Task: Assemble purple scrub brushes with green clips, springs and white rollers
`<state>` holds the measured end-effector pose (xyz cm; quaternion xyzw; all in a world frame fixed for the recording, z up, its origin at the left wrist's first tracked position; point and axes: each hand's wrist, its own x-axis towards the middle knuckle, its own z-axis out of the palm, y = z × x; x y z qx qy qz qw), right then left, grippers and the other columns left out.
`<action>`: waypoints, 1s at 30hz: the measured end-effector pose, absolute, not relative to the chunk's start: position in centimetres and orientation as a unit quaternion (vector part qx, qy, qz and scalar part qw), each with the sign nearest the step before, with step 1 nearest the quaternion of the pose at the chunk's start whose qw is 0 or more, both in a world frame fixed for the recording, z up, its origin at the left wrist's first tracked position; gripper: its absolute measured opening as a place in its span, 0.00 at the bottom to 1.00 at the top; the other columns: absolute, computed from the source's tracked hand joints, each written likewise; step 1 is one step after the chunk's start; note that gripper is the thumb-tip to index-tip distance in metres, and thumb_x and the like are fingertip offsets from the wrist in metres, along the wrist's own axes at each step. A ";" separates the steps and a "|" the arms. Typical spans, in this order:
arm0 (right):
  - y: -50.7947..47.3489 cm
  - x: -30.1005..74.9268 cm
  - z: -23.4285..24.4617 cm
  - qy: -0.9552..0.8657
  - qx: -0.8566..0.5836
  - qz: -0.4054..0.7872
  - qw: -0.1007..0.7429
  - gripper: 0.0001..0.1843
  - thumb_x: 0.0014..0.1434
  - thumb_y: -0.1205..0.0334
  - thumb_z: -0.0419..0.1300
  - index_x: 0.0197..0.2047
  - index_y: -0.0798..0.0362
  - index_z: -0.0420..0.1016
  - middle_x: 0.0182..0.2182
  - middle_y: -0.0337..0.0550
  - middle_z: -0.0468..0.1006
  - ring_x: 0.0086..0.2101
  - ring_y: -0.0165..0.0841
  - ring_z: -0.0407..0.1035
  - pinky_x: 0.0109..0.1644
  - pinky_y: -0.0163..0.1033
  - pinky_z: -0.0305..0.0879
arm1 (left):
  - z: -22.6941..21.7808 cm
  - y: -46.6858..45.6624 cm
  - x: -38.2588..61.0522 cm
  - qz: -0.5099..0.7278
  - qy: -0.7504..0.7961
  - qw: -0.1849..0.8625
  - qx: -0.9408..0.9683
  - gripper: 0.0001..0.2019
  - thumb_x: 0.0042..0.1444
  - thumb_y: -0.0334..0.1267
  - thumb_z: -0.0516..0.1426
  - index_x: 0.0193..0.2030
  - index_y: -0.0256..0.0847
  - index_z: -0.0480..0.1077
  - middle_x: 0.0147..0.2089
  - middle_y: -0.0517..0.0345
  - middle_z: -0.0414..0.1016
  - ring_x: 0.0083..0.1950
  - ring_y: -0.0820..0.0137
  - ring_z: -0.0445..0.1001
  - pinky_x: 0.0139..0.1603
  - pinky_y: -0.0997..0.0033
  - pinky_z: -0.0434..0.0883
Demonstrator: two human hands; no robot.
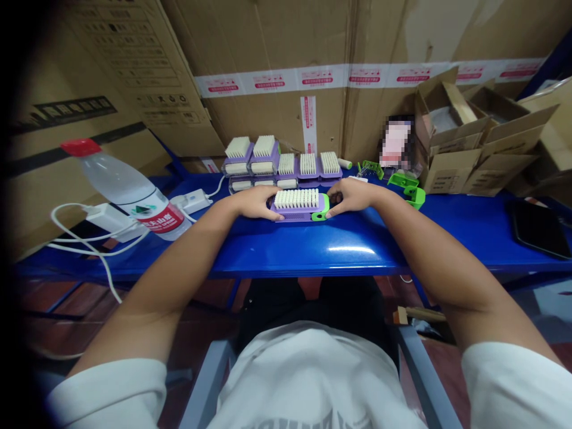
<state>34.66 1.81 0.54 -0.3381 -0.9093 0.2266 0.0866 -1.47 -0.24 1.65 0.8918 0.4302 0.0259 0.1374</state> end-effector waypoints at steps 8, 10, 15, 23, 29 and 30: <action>1.4 34.4 0.8 -0.903 -0.354 0.230 0.077 0.38 0.54 0.24 0.78 0.44 0.52 0.92 0.37 0.47 0.90 0.37 0.42 0.78 0.42 0.46 0.69 | 1.7 -0.4 -1.3 0.019 0.439 0.132 0.888 0.38 0.51 0.63 0.69 0.64 0.42 0.80 0.70 0.42 0.85 0.67 0.43 0.84 0.67 0.52 0.79; 1.2 34.3 1.0 -0.898 -0.366 0.232 0.070 0.38 0.52 0.23 0.79 0.44 0.53 0.92 0.38 0.49 0.90 0.38 0.43 0.79 0.43 0.46 0.69 | 1.8 -0.5 -1.3 0.019 0.440 0.133 0.888 0.39 0.51 0.63 0.69 0.65 0.42 0.80 0.70 0.41 0.85 0.68 0.42 0.84 0.67 0.51 0.79; 1.1 34.2 1.1 -0.897 -0.370 0.230 0.071 0.38 0.52 0.24 0.79 0.44 0.52 0.91 0.38 0.49 0.90 0.38 0.44 0.79 0.44 0.47 0.69 | 1.9 -0.6 -1.3 0.020 0.440 0.138 0.887 0.39 0.50 0.63 0.69 0.65 0.41 0.80 0.71 0.40 0.84 0.68 0.42 0.84 0.67 0.51 0.79; 1.4 34.3 0.8 -0.902 -0.358 0.229 0.072 0.37 0.54 0.24 0.78 0.44 0.52 0.91 0.37 0.49 0.89 0.37 0.44 0.78 0.43 0.47 0.69 | 1.6 -0.2 -1.4 0.023 0.432 0.134 0.892 0.38 0.52 0.63 0.69 0.65 0.42 0.80 0.71 0.42 0.85 0.66 0.44 0.85 0.66 0.53 0.79; 1.3 34.3 1.0 -0.902 -0.366 0.216 0.071 0.37 0.53 0.23 0.78 0.44 0.51 0.91 0.38 0.49 0.89 0.39 0.45 0.79 0.44 0.48 0.70 | 1.6 -0.3 -1.4 0.026 0.433 0.133 0.891 0.42 0.51 0.64 0.69 0.68 0.41 0.79 0.72 0.40 0.84 0.68 0.43 0.84 0.67 0.53 0.79; 1.3 34.3 1.1 -0.904 -0.363 0.215 0.073 0.37 0.53 0.23 0.78 0.44 0.51 0.91 0.39 0.49 0.89 0.39 0.45 0.79 0.45 0.48 0.70 | 1.6 -0.3 -1.4 0.025 0.434 0.134 0.891 0.43 0.51 0.64 0.69 0.68 0.41 0.79 0.72 0.39 0.84 0.68 0.42 0.84 0.67 0.52 0.79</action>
